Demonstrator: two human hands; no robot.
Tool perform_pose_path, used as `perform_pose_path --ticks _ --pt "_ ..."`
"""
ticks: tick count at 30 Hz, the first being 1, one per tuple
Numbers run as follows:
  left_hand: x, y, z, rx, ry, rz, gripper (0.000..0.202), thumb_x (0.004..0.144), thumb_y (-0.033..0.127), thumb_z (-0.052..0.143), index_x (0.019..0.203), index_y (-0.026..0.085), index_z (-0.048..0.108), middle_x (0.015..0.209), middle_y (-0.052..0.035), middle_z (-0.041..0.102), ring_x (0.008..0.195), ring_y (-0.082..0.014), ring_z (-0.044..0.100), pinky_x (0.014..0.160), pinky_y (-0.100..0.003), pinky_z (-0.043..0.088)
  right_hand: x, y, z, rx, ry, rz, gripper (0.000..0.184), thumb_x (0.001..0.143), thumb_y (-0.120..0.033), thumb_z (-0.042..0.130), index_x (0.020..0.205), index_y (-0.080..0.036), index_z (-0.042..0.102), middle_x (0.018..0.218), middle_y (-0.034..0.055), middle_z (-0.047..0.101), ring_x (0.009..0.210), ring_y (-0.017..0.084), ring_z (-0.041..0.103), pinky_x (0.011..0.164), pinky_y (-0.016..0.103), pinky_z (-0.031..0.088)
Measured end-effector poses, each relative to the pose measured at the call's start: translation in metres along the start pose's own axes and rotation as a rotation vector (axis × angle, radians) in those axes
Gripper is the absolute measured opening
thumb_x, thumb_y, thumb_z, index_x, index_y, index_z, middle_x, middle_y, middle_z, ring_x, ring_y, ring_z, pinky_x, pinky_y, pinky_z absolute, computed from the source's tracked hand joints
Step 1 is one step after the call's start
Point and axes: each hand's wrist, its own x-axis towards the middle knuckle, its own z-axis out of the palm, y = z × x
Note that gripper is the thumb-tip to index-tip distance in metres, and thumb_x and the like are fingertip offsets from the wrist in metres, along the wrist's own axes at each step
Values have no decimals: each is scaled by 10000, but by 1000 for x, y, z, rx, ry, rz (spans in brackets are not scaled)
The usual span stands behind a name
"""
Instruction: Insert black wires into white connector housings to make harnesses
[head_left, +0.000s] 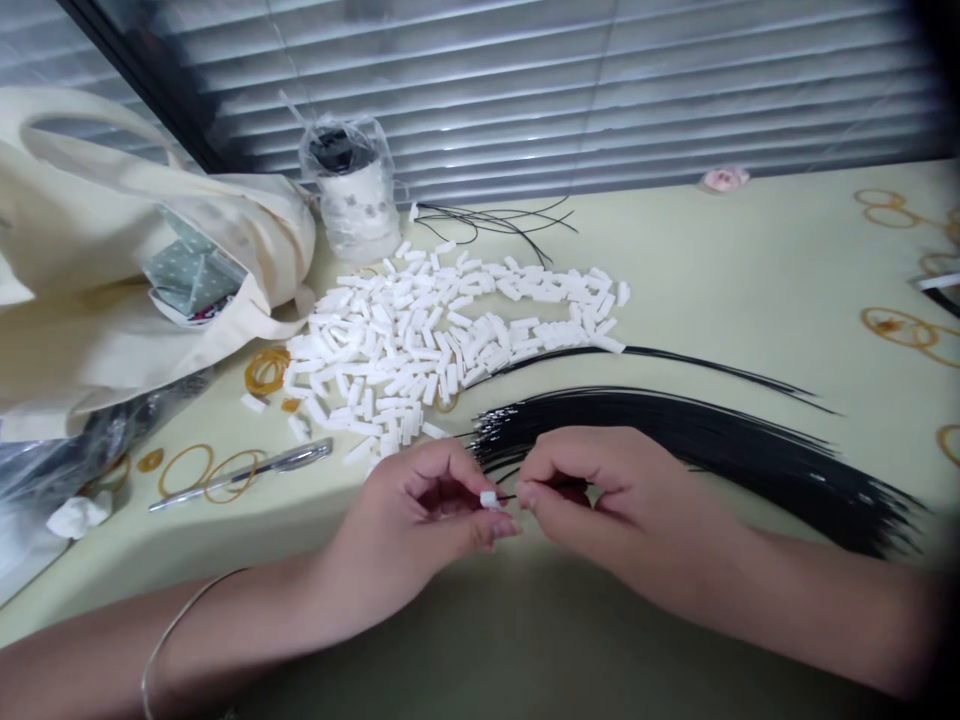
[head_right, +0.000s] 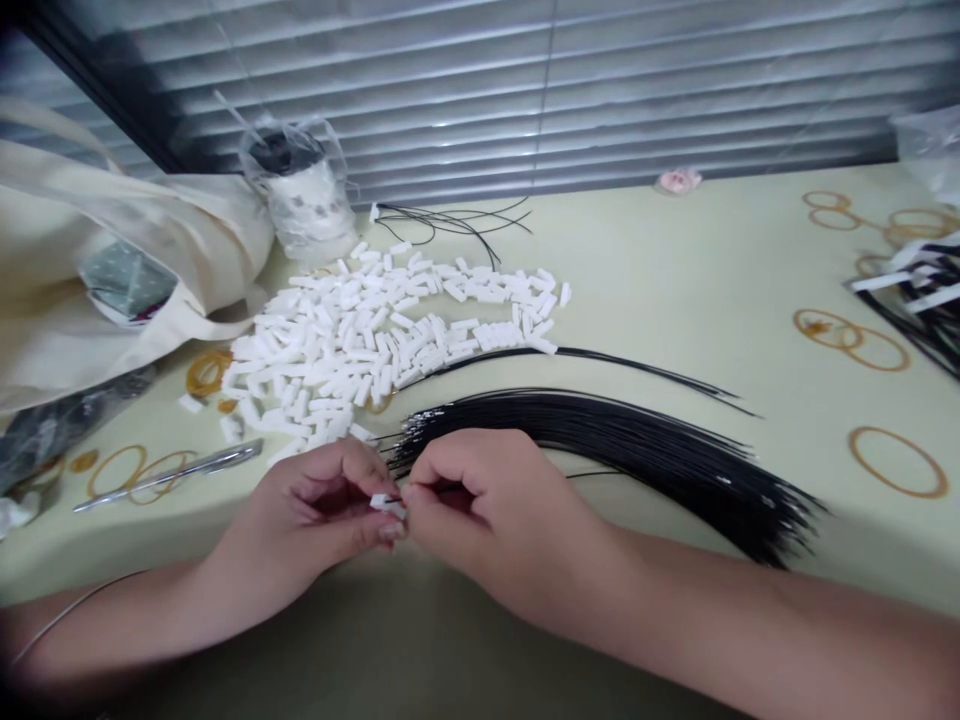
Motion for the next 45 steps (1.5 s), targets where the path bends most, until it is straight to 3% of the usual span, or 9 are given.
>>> perform_pose_path --ticks 5,7,11,13,20,24,28,32,45 --pt "-1 0 1 -11 -9 -9 182 690 137 734 672 140 553 627 34 610 571 -70 602 559 -158 487 1 0 4 -15 -11 11 187 815 -155 498 630 -163 513 557 -52 475 510 50 391 438 168 293" --pt "0 0 0 -64 -23 -27 181 704 137 732 685 139 552 622 34 622 573 -72 613 568 -161 500 0 -1 0 -144 18 -120 193 847 -150 479 661 -166 527 606 -35 513 557 64 443 497 185 353" --pt "5 -2 -4 -278 20 42 150 769 145 691 741 149 544 679 21 678 617 -91 647 603 -194 536 -6 2 -8 -621 372 -511 71 840 -127 521 864 -158 580 896 70 589 862 173 513 775 325 409" --pt "7 -3 -5 -351 67 74 132 779 137 685 761 151 555 719 19 695 655 -95 661 619 -192 545 -6 8 -8 -738 365 -587 85 830 -112 539 882 -161 585 876 65 577 832 179 497 753 340 402" --pt "8 -3 -6 -381 56 40 65 781 126 688 822 153 646 734 20 718 699 -96 694 680 -162 559 4 32 10 -761 -3 -379 153 881 -107 460 809 -148 589 856 60 545 871 198 498 800 376 422" --pt "8 -3 -5 -340 58 28 56 802 153 673 845 161 638 756 23 703 725 -97 690 713 -176 560 1 28 12 -847 98 -427 169 867 -46 419 822 -106 570 900 110 552 922 240 494 837 431 415" --pt "7 -4 -4 -289 39 51 55 812 161 660 857 162 629 765 18 682 718 -101 676 693 -193 562 -3 13 2 -628 216 -366 182 880 -54 391 769 -139 508 771 42 540 718 142 494 653 276 432" --pt "5 -1 -3 -234 -1 54 111 799 169 669 903 164 633 751 13 677 697 -112 675 666 -214 576 -4 1 -6 -497 167 -243 183 892 -106 396 753 -155 506 723 15 525 623 104 481 552 230 400" --pt "4 4 -1 -136 -6 -24 59 772 128 682 792 141 628 704 11 716 650 -83 681 657 -157 562 -2 2 1 -469 188 -236 151 836 -41 465 744 -141 532 717 6 535 628 102 489 556 229 370"
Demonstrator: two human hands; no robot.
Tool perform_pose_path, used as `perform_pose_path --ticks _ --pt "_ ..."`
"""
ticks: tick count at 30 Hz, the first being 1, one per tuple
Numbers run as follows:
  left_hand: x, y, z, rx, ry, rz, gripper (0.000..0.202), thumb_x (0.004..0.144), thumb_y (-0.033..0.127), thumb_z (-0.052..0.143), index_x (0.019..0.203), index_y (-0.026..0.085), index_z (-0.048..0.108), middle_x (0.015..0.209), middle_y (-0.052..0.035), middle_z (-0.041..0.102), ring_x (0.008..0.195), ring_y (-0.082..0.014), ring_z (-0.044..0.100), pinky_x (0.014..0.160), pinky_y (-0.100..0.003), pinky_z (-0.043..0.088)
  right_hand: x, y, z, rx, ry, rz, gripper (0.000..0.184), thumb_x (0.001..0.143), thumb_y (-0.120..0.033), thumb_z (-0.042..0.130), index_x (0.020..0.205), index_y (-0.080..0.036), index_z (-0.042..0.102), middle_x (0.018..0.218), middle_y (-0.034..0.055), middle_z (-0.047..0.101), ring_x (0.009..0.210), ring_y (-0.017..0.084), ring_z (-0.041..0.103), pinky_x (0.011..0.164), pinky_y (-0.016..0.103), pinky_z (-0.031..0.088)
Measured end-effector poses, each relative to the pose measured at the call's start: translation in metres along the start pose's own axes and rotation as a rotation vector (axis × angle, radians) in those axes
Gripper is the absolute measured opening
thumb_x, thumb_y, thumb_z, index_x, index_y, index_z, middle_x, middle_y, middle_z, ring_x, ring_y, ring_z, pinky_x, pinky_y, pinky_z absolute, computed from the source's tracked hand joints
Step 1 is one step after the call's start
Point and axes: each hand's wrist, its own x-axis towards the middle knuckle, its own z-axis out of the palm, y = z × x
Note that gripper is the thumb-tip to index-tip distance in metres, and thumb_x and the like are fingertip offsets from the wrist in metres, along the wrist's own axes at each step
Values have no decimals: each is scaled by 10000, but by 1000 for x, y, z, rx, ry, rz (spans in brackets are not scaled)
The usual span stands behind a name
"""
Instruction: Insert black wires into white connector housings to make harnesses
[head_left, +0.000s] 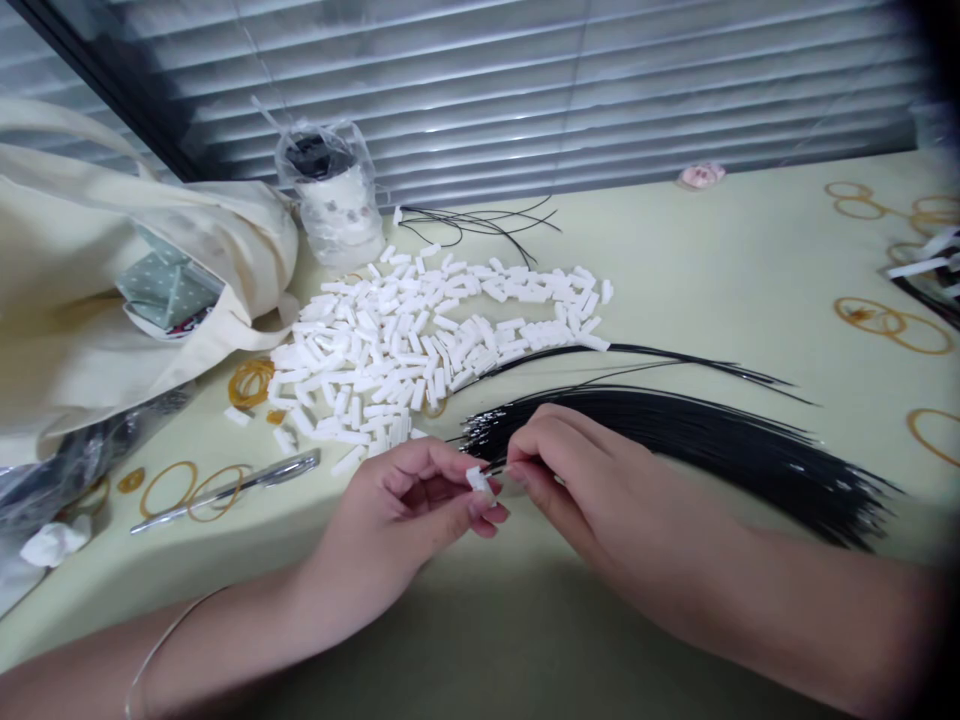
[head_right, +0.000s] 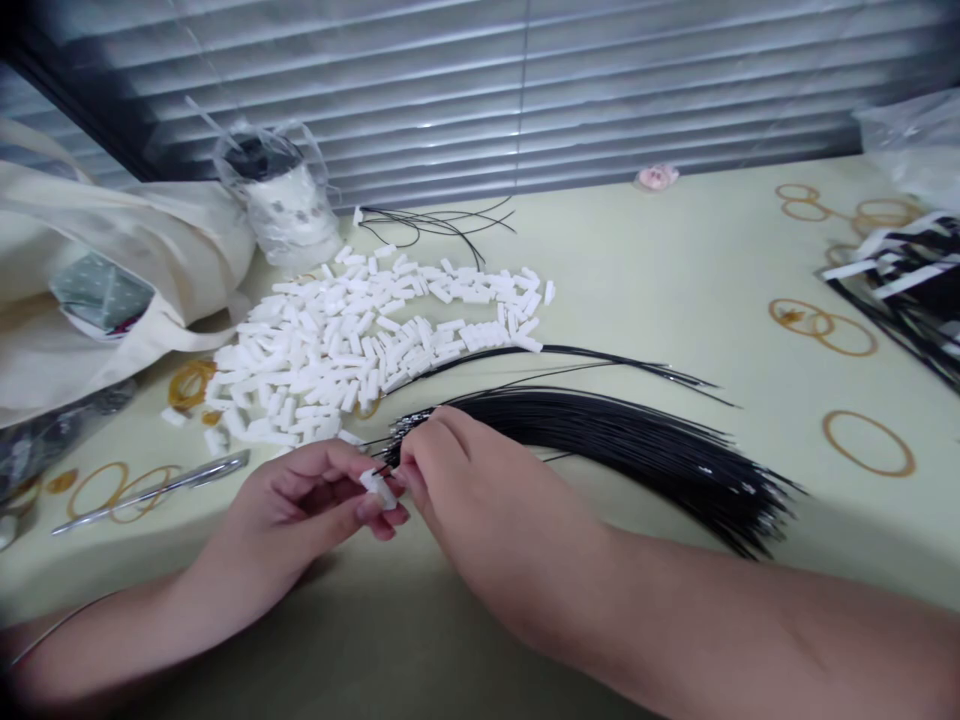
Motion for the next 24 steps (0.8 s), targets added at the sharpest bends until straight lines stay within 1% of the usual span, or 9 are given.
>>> perform_pose_path --ticks 5,7,10,14,17,21,24 --pt "-1 0 0 -26 0 1 68 765 113 687 793 139 631 712 16 712 653 -78 681 654 -147 558 0 0 -1 31 -27 52 132 840 -55 492 765 -145 554 738 4 546 643 99 499 572 224 382" --pt "-2 -1 0 -34 -13 4 64 767 108 683 792 141 636 718 18 712 667 -80 681 661 -151 559 0 -1 0 24 -17 47 132 842 -59 488 761 -144 550 747 8 549 651 102 501 574 224 389" --pt "-2 -2 -1 -34 -29 1 55 769 107 679 782 147 644 713 22 710 648 -72 674 651 -148 555 -2 0 4 7 18 -15 126 844 -67 480 758 -141 535 750 16 547 668 113 503 584 230 401" --pt "-2 -2 -1 -18 -43 -32 57 748 110 695 763 143 651 705 16 707 616 -77 670 623 -151 552 -4 0 12 -24 71 -89 177 862 -49 411 757 -141 520 737 26 540 663 121 498 590 235 405" --pt "-2 -1 -1 -9 -38 -43 53 742 118 698 751 135 648 681 6 706 608 -85 668 617 -159 551 -5 1 17 -36 107 -148 201 864 -38 392 744 -133 522 727 35 532 655 123 478 590 240 400" --pt "-3 0 -1 -52 -72 -51 66 738 110 702 752 140 644 667 11 707 612 -87 670 629 -171 557 -2 6 17 -48 157 -299 205 865 -37 400 728 -116 531 720 44 518 673 125 441 602 243 394" --pt "-2 0 -2 -91 -108 -55 62 752 114 696 769 140 643 659 7 710 624 -88 674 643 -175 557 -2 11 14 -8 148 -324 174 877 -61 426 753 -125 531 748 35 520 712 116 441 639 228 404"
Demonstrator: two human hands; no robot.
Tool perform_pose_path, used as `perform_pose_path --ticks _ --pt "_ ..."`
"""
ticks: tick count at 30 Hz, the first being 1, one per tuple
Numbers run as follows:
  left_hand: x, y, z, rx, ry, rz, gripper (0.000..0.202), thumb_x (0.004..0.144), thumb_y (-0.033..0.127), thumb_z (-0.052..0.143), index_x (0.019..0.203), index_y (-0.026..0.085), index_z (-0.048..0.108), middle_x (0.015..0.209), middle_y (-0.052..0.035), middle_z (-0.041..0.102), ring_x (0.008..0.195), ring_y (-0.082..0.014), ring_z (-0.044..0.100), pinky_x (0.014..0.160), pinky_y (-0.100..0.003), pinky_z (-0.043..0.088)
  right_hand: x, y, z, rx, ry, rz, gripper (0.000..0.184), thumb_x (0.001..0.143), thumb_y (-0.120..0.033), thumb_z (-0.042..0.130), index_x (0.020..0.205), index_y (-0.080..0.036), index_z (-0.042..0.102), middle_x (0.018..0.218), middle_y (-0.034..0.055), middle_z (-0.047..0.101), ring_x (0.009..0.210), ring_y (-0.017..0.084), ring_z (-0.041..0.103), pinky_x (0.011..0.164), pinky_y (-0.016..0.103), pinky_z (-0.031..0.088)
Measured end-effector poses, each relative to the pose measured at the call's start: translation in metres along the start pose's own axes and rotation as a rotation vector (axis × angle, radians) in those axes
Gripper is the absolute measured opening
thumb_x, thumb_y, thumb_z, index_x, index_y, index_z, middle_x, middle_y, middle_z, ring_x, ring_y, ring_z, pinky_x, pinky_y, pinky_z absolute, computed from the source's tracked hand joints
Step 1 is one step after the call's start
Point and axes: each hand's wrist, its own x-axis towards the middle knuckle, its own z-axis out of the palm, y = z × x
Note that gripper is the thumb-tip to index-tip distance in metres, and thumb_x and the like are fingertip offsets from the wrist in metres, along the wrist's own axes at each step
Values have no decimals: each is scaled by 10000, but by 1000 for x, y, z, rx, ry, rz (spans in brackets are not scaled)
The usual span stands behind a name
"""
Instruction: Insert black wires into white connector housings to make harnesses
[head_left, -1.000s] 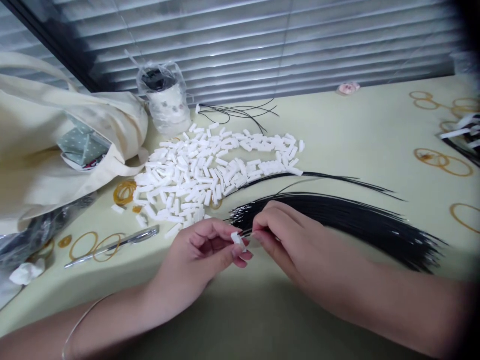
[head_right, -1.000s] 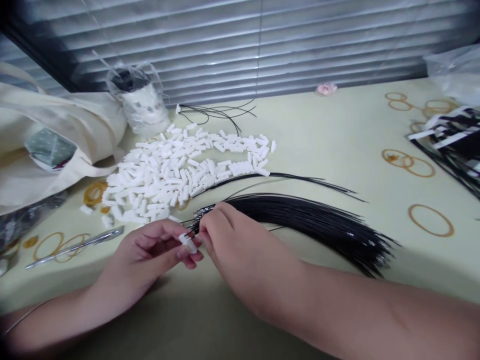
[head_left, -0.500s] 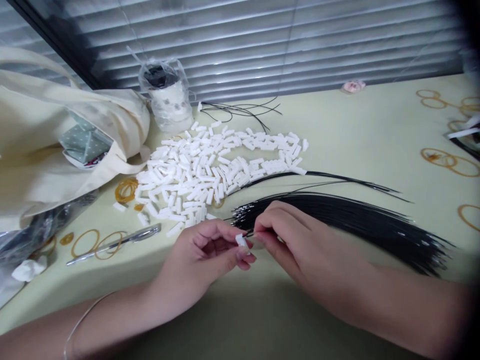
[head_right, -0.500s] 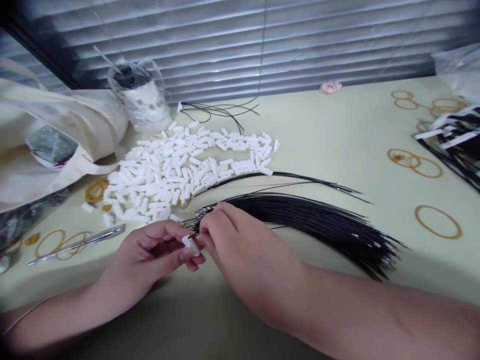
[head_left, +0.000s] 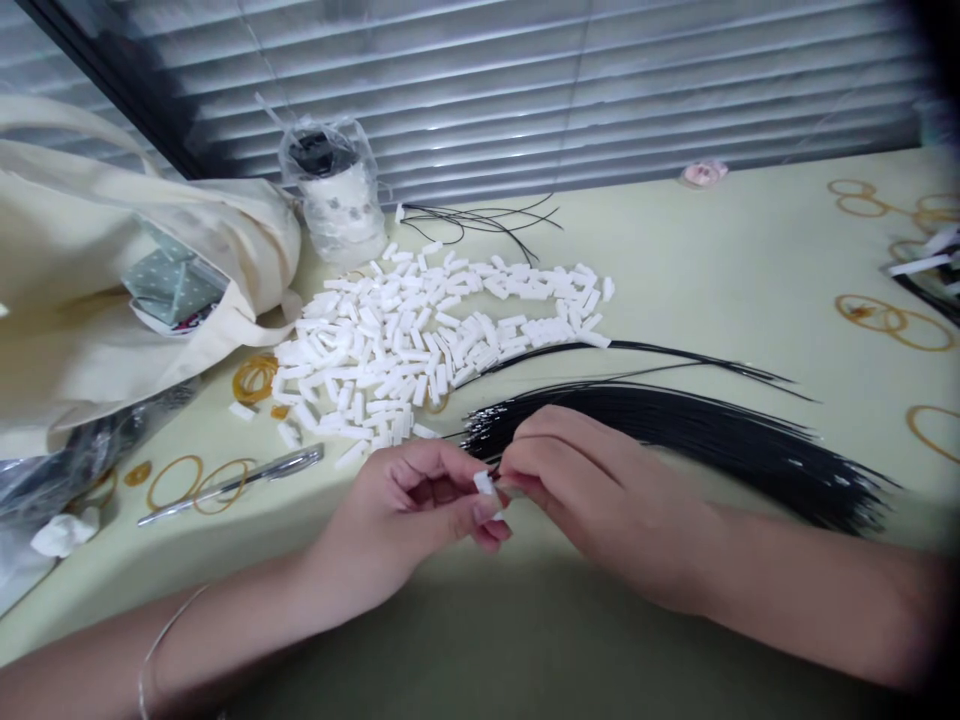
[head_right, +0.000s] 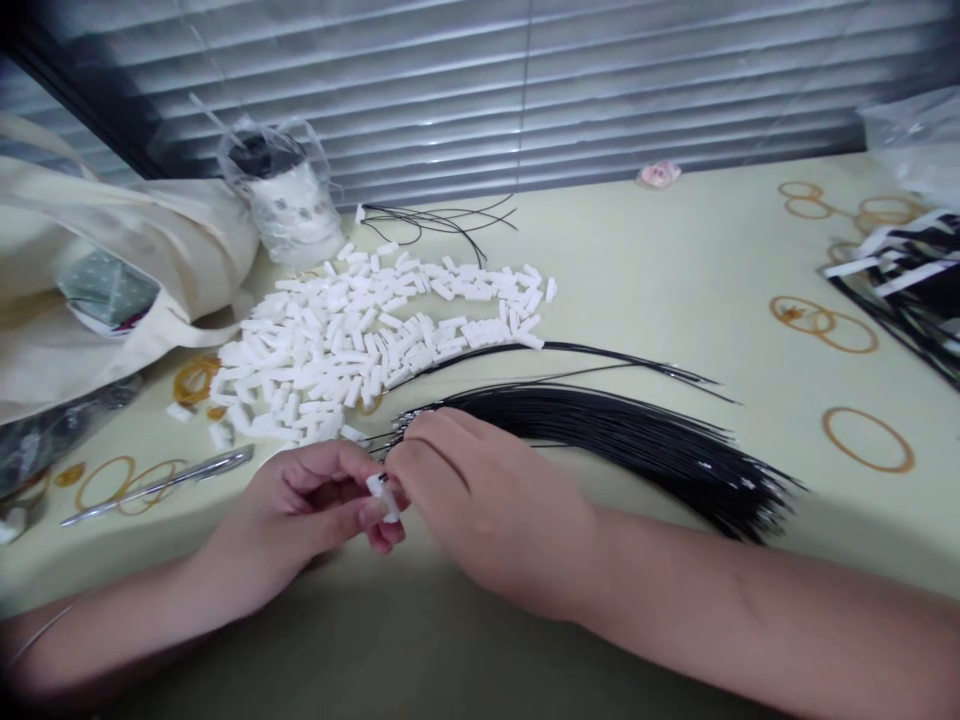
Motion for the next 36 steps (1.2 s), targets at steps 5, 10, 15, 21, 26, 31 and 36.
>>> perform_pose_path --ticks 5,10,15,21,26,31,36 --pt "1 -1 -3 -75 -44 -35 72 756 131 704 798 130 646 698 -4 707 637 -99 679 655 -202 566 -1 0 -8 42 -26 68 122 862 -44 459 808 -140 511 791 19 527 745 106 463 690 218 417" --pt "3 -3 -4 -121 -69 -30 71 769 132 694 828 145 656 724 -7 710 660 -107 686 651 -200 566 5 2 -22 -133 83 137 124 880 -79 454 796 -151 511 761 20 543 714 101 512 652 216 415" --pt "6 -3 -4 -108 -54 -26 72 773 132 689 837 154 664 735 0 712 669 -104 690 655 -191 565 3 -3 -19 -45 -37 145 145 895 -93 442 785 -140 525 754 18 537 695 107 489 634 225 413" --pt "4 -3 -3 -71 -52 -30 81 764 141 700 830 143 654 744 -12 719 662 -102 684 655 -197 563 -3 -5 -11 -7 -68 161 116 880 -73 463 812 -129 538 778 16 521 715 111 465 660 235 391" --pt "2 -2 -2 -92 -55 -42 89 760 141 703 827 137 645 720 -4 712 647 -95 679 665 -202 566 0 -5 -11 -57 -44 93 139 859 -52 457 777 -120 546 751 34 520 710 133 447 658 258 388" --pt "3 1 0 -78 -45 -48 69 758 117 695 800 120 640 685 -3 706 626 -90 672 651 -189 561 4 -8 -11 -117 -49 25 251 855 -29 379 713 -127 560 688 44 520 658 142 433 602 263 385" --pt "2 3 2 -61 -37 -58 46 766 112 680 767 110 635 655 -15 701 616 -93 665 642 -184 552 7 -7 -4 -101 -62 -25 289 879 -55 357 685 -111 564 683 67 537 646 143 435 582 276 399"
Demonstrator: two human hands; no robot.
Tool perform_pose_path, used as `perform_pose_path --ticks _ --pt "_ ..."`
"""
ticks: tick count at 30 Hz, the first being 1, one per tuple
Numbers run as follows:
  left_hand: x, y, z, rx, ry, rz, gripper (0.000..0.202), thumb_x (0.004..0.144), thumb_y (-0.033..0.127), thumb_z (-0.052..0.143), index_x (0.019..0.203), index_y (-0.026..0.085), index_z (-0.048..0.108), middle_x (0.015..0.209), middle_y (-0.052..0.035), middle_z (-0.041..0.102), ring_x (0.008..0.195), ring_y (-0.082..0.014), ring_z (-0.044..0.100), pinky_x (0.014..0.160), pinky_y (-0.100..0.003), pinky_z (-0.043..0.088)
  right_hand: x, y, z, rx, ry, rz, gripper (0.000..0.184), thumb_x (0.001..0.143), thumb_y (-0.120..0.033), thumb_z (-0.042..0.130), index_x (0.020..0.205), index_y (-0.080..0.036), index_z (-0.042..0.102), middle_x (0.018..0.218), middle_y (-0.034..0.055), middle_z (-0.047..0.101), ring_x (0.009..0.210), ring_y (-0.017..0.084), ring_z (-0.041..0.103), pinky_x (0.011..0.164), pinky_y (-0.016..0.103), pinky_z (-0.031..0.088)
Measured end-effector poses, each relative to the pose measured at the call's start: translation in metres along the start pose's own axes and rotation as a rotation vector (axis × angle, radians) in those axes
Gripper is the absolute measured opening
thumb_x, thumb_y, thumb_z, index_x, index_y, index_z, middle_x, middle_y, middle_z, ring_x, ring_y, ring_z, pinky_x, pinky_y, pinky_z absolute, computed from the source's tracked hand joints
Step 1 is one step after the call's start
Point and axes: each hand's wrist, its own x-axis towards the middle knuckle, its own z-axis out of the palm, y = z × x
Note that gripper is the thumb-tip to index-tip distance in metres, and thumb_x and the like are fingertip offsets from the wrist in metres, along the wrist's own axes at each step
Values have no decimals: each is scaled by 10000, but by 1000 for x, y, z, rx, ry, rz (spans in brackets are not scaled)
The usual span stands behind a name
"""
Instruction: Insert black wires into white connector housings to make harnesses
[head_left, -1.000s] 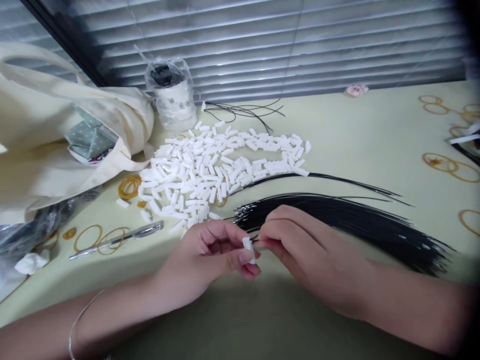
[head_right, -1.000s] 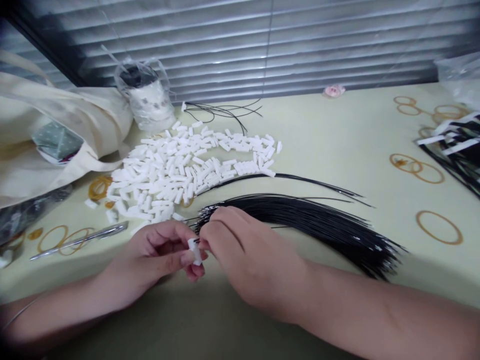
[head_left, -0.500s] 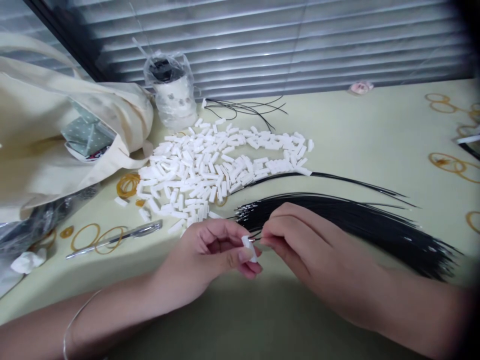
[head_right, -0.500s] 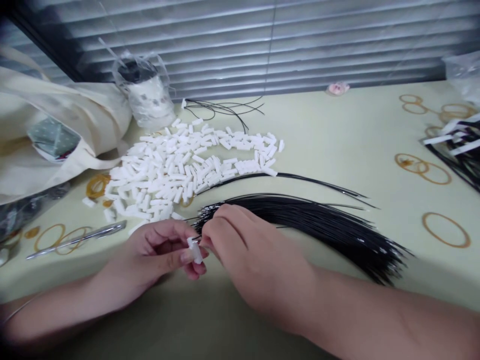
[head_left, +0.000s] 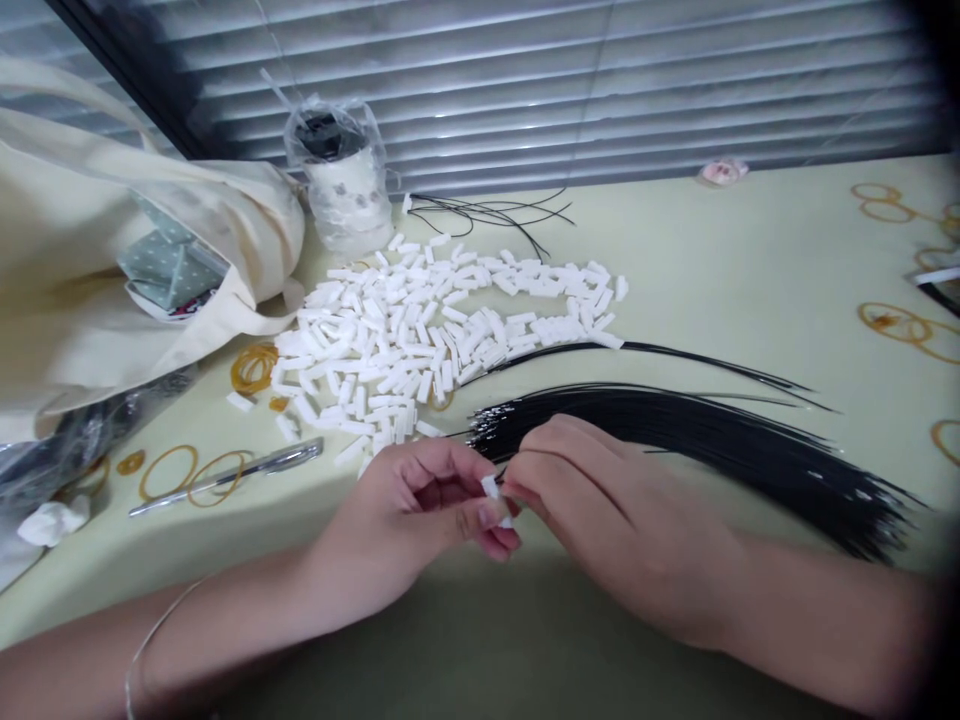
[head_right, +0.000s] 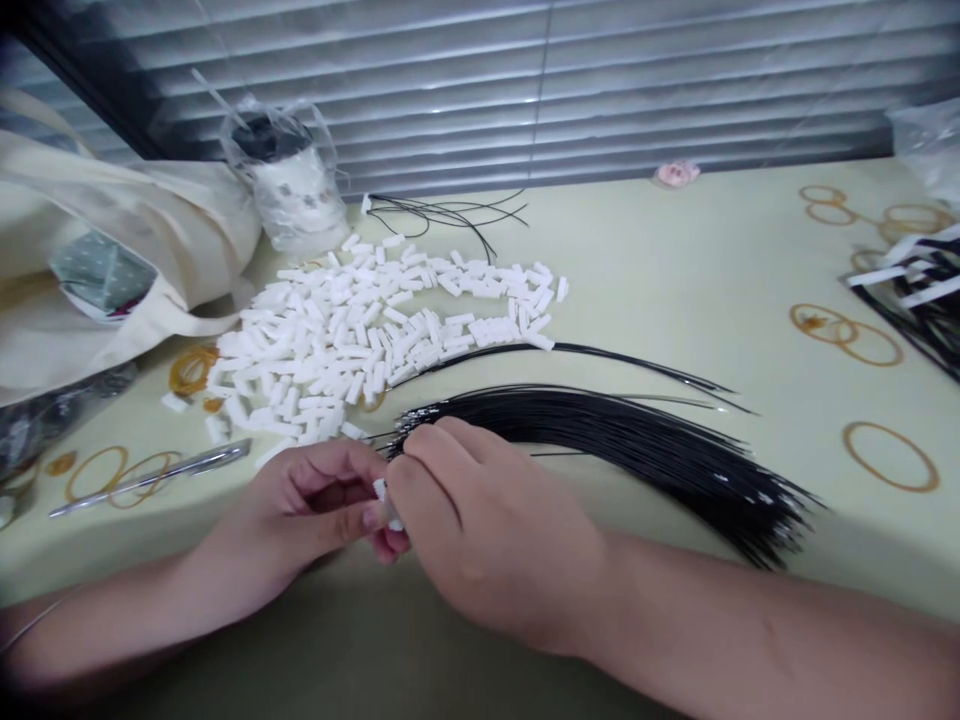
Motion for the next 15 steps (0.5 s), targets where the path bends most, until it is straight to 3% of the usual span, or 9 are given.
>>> perform_pose_path --ticks 3,5,8,11,15 --pt "1 -2 -1 0 -2 24 54 761 115 690 760 113 636 657 -14 696 618 -101 668 637 -188 553 1 0 -5 -17 -17 -22 263 884 -57 372 721 -110 572 700 70 551 679 152 467 622 294 421" --pt "1 -4 -2 -40 16 82 56 765 118 692 783 129 639 679 -3 695 639 -104 671 644 -193 558 -1 -2 -12 -82 43 -34 156 877 -71 442 812 -108 579 801 90 587 789 179 507 704 332 427" --pt "4 -7 -4 -128 137 195 50 797 122 664 825 150 632 755 3 697 711 -99 669 705 -200 554 -5 -3 -17 -130 118 -59 108 839 -78 544 942 -112 549 940 102 590 912 207 502 770 360 408" --pt "6 -7 -5 -192 238 240 40 816 118 642 821 148 617 796 0 684 765 -96 655 759 -201 536 -8 5 -5 -92 -9 -30 94 856 -76 513 930 -108 561 882 80 573 862 198 495 739 351 420" --pt "8 -6 -4 -208 260 239 35 812 126 647 819 144 618 795 -1 671 770 -96 643 766 -202 528 -9 19 17 -75 -171 94 110 879 -106 486 849 -116 591 905 80 556 859 188 497 762 344 439"
